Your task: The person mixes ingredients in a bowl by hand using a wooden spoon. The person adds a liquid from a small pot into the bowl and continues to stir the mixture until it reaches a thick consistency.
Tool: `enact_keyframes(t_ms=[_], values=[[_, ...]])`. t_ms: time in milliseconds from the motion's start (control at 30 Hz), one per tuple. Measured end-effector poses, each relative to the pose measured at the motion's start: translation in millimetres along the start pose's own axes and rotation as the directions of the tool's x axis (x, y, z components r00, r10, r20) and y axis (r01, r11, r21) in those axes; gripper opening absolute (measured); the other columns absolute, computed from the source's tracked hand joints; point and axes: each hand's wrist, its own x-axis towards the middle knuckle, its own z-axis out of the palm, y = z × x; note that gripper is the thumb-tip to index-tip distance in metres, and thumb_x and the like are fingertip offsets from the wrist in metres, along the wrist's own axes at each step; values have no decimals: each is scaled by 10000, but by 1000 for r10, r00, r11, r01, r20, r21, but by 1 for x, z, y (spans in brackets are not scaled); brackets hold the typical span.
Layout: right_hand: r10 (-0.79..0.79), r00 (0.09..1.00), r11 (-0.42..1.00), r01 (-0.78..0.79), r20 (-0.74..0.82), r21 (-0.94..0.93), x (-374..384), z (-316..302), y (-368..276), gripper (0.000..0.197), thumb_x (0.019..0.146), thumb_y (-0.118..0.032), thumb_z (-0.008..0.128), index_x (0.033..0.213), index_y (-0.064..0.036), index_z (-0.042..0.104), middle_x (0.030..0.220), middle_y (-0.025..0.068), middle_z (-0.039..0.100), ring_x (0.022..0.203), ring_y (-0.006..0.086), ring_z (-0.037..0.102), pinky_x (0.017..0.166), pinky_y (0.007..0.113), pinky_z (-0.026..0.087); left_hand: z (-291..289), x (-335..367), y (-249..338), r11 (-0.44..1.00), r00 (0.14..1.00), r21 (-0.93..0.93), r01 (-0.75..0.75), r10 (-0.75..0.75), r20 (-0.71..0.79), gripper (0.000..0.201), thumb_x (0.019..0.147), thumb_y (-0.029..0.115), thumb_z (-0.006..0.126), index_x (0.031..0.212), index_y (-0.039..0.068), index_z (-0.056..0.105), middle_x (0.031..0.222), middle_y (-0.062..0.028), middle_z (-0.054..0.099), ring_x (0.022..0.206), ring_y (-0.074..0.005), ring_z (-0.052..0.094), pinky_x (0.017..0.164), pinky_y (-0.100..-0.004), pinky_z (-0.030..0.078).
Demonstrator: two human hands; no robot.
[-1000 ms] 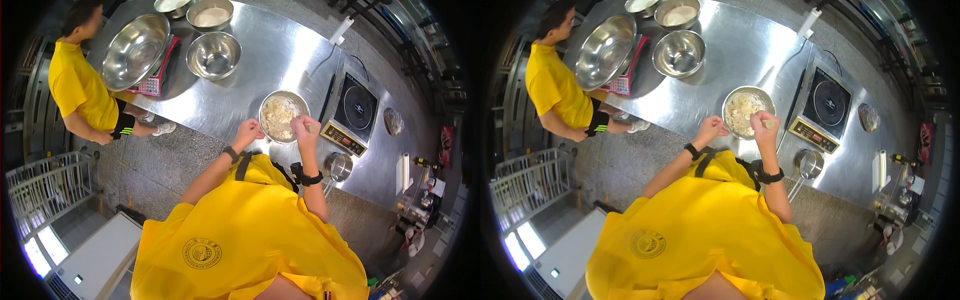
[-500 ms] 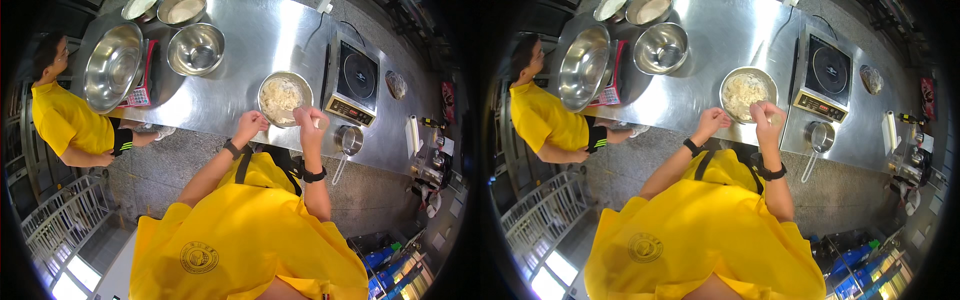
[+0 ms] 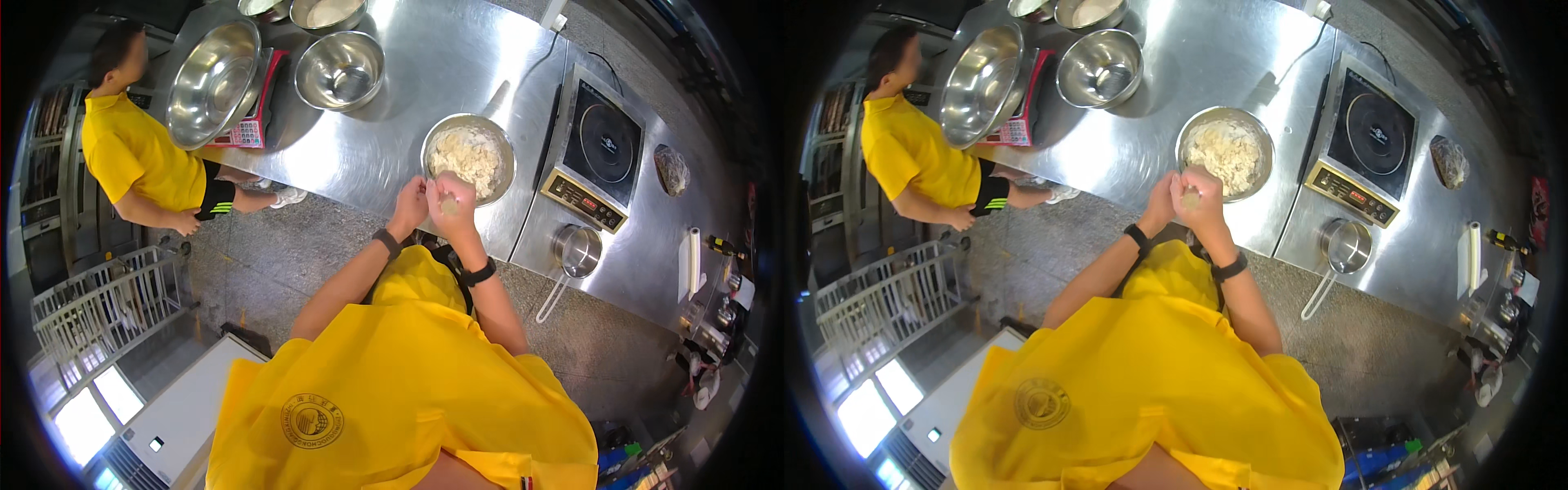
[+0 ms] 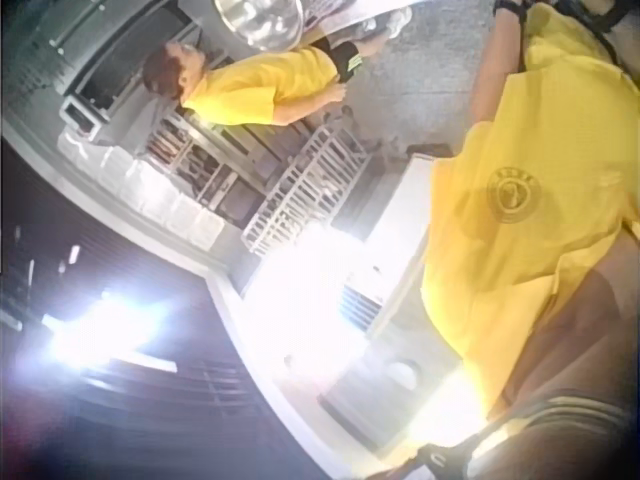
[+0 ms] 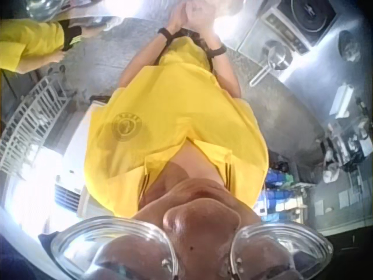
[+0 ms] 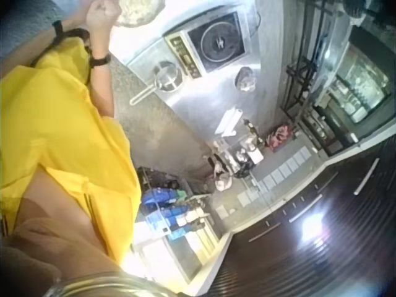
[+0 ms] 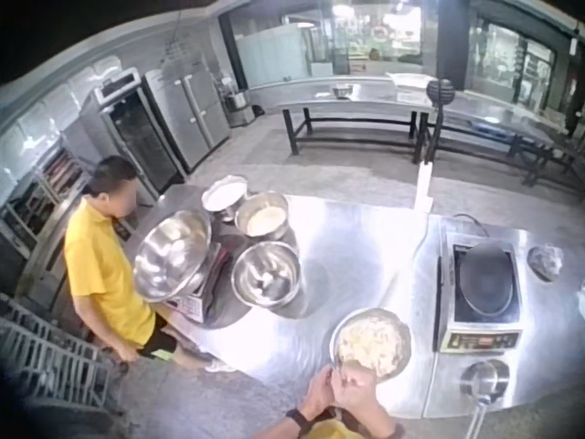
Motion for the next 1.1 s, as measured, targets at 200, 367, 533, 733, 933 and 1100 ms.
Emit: enact_keyframes(t_ms=[200, 367, 533, 733, 933, 1100], values=[[121, 992, 992, -120, -31, 46, 24, -28, 31, 249, 878, -40, 627, 658, 9, 519, 571, 48, 497, 552, 114, 458, 537, 289, 372, 12, 9, 7, 834, 939, -435, 340, -324, 113, 130, 963, 38, 542, 908, 26, 425, 855, -81, 549, 770, -210, 682, 626, -329, 619], [398, 897, 871, -305, -190, 386, 45, -76, 38, 228, 873, -36, 598, 653, 23, 586, 636, 31, 589, 594, 105, 513, 546, 276, 402, 15, 12, 14, 783, 915, -476, 401, -373, 156, 129, 986, 59, 514, 975, 30, 389, 970, -119, 549, 785, -280, 710, 678, -371, 650], [360, 919, 876, -274, -160, 398, 50, -93, 0, 253, 890, -33, 553, 644, 22, 568, 634, 43, 574, 599, 108, 517, 568, 251, 396, 15, 16, 11, 794, 931, -490, 361, -337, 141, 105, 970, 41, 521, 957, 6, 423, 884, -106, 562, 706, -218, 713, 579, -337, 647], [351, 927, 880, -278, -135, 385, 74, -69, -8, 271, 889, -26, 558, 622, 9, 527, 613, 22, 521, 585, 106, 480, 556, 259, 369, 10, 19, 3, 811, 907, -407, 420, -372, 196, 114, 997, 68, 495, 1031, -3, 413, 972, -119, 568, 745, -228, 715, 606, -335, 639], [272, 953, 918, -299, 137, 259, 88, -38, 30, 286, 875, -28, 603, 604, 0, 518, 604, -9, 520, 589, 74, 478, 551, 250, 368, 3, 16, 29, 832, 907, -362, 420, -378, 186, 90, 986, 34, 493, 957, -12, 421, 914, -125, 567, 768, -275, 727, 605, -348, 650], [233, 869, 940, -317, 436, 129, 108, -48, 42, 299, 878, -20, 603, 593, -2, 515, 600, -16, 524, 576, 62, 472, 529, 236, 363, 16, 14, 16, 801, 907, -431, 416, -400, 131, 93, 970, 8, 502, 960, -3, 411, 906, -135, 555, 758, -292, 727, 620, -372, 664]])
